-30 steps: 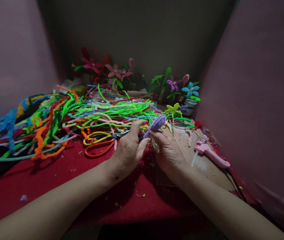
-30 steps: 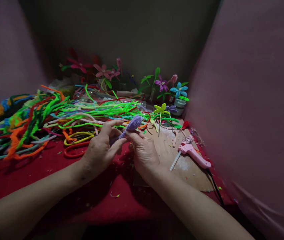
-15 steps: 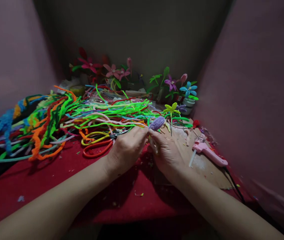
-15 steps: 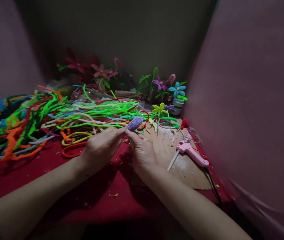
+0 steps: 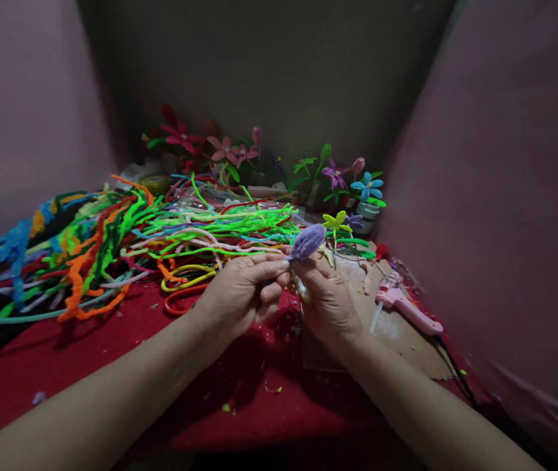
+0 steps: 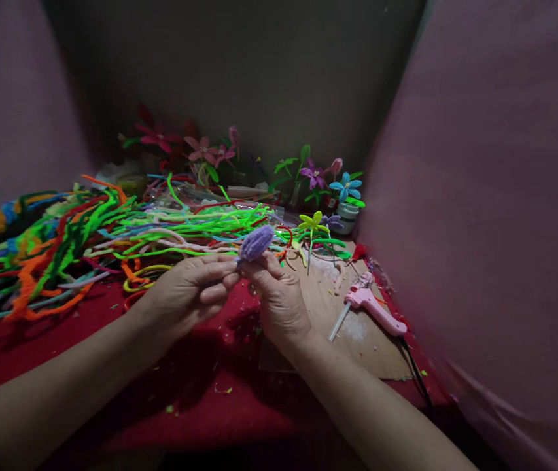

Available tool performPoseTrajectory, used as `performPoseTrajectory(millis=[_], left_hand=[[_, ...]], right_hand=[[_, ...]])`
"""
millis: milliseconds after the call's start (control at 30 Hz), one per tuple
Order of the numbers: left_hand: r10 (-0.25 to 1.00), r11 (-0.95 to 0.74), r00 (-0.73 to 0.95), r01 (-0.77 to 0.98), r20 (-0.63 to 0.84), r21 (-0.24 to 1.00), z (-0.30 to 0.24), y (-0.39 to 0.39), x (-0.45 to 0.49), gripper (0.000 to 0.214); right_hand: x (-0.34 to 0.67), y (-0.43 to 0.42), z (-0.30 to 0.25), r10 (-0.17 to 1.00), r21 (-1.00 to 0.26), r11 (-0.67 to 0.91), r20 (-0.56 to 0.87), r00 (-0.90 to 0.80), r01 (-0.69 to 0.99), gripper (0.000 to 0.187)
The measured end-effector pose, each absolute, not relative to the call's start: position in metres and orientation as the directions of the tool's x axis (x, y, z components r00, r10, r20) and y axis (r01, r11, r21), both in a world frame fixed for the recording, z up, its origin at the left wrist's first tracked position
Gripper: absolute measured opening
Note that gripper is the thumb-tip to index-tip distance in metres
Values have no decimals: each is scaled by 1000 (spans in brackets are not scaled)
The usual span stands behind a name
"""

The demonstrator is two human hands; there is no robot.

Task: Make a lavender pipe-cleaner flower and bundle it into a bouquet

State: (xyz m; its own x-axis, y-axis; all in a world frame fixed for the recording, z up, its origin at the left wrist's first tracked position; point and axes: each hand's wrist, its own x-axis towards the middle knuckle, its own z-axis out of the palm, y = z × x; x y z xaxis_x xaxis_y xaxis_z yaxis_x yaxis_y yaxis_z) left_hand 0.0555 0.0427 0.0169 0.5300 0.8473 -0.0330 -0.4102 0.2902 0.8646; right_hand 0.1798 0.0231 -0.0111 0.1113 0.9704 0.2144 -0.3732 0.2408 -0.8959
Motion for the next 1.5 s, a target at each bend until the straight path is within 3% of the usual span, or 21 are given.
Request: performPoseTrajectory(millis=[100,300,467,733,967,1100,1333,1500], left_hand=[[775,431,627,-425,-85,796,18,45,53,6],[766,443,634,-396,-110,804,19,47,51,5],[823,362,563,-427,-69,829,15,45,52,3],[926,142,375,-419,29,897,17,41,57,12],[913,-60,383,-209,138,976,13,38,57,8],[921,-156,346,-94,179,983,14,33,58,10],[924,-177,323,-106,203,978,11,31,63,10],[928,-245,260,-120,269,962,3,32,66,12]], right_hand=[[182,23,-10,981,-863,172,193,5,-475,14],[189,28,-11,980,-865,45,135,-145,-499,18],[188,27,-13,989,-891,137,145,13,-433,11],[188,17,-7,932,-896,351,307,193,-271,3],[184,15,-8,970,-908,243,221,102,-342,3],[180,17,-13,975,-906,221,194,110,-361,11],[172,18,-17,945,-873,310,239,224,-377,13],[172,21,-21,961,-868,258,186,204,-425,13]])
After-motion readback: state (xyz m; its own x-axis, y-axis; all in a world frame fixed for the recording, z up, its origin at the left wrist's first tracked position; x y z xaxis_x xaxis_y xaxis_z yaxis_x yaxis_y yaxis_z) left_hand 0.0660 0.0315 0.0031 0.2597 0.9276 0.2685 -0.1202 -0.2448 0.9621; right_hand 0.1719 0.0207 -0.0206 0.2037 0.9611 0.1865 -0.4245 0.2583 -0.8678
